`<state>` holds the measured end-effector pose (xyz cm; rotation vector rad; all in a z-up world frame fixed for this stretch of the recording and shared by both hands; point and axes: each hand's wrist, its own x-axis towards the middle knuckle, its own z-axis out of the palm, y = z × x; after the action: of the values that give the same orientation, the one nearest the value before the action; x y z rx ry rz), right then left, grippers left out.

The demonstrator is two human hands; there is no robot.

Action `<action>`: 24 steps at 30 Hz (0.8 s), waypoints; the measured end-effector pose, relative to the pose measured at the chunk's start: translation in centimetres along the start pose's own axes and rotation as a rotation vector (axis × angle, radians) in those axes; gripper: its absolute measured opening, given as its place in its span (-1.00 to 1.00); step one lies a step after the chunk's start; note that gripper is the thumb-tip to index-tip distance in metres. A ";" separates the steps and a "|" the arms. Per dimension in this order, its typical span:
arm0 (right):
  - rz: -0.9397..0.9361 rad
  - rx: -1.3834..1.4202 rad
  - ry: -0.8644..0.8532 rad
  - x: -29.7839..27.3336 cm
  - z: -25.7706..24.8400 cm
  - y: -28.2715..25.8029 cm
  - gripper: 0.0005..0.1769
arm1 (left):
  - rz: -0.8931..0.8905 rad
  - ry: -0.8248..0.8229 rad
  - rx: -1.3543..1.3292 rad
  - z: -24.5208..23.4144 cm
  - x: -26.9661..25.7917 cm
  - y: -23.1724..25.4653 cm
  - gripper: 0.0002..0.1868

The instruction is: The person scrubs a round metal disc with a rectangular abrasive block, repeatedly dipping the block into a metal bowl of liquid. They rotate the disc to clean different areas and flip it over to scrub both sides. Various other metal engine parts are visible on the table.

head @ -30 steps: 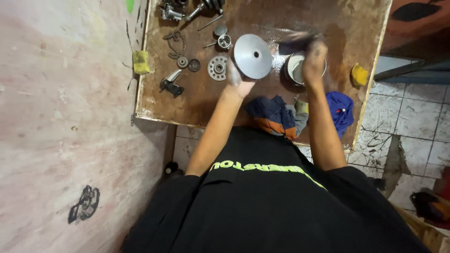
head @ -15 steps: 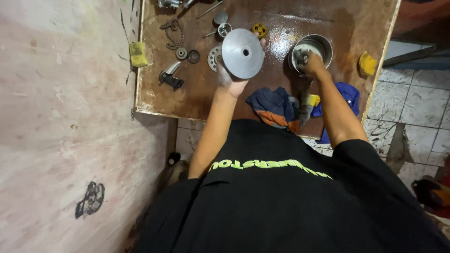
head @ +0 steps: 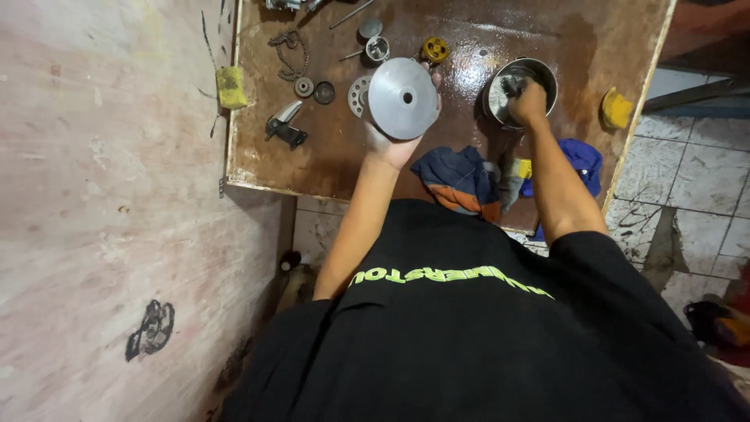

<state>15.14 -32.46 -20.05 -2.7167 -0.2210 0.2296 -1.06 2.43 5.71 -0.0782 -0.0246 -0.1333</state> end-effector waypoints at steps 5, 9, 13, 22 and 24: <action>0.235 0.351 0.099 1.5 0.1 2.1 -0.69 | 0.034 0.003 0.073 -1.1 0.1 -0.4 -0.36; 0.203 0.635 0.176 0.9 -1.9 0.5 -0.67 | 0.028 0.004 0.110 -0.4 1.0 -1.0 -0.34; -0.104 0.774 0.400 -5.4 -13.1 -12.5 -0.91 | -0.019 -0.137 0.086 1.8 2.1 -1.5 -0.25; -0.747 0.686 0.343 -13.6 -19.8 -31.5 -0.69 | -0.098 -0.109 0.167 1.8 4.8 -3.7 -0.24; -0.773 0.574 0.418 -13.6 -18.9 -31.9 -0.72 | -0.076 -0.143 0.220 0.7 4.3 -3.8 -0.18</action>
<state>1.70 -13.23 11.74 -1.8820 -0.8868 -0.4277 2.68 -1.86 6.80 0.1334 -0.1849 -0.1996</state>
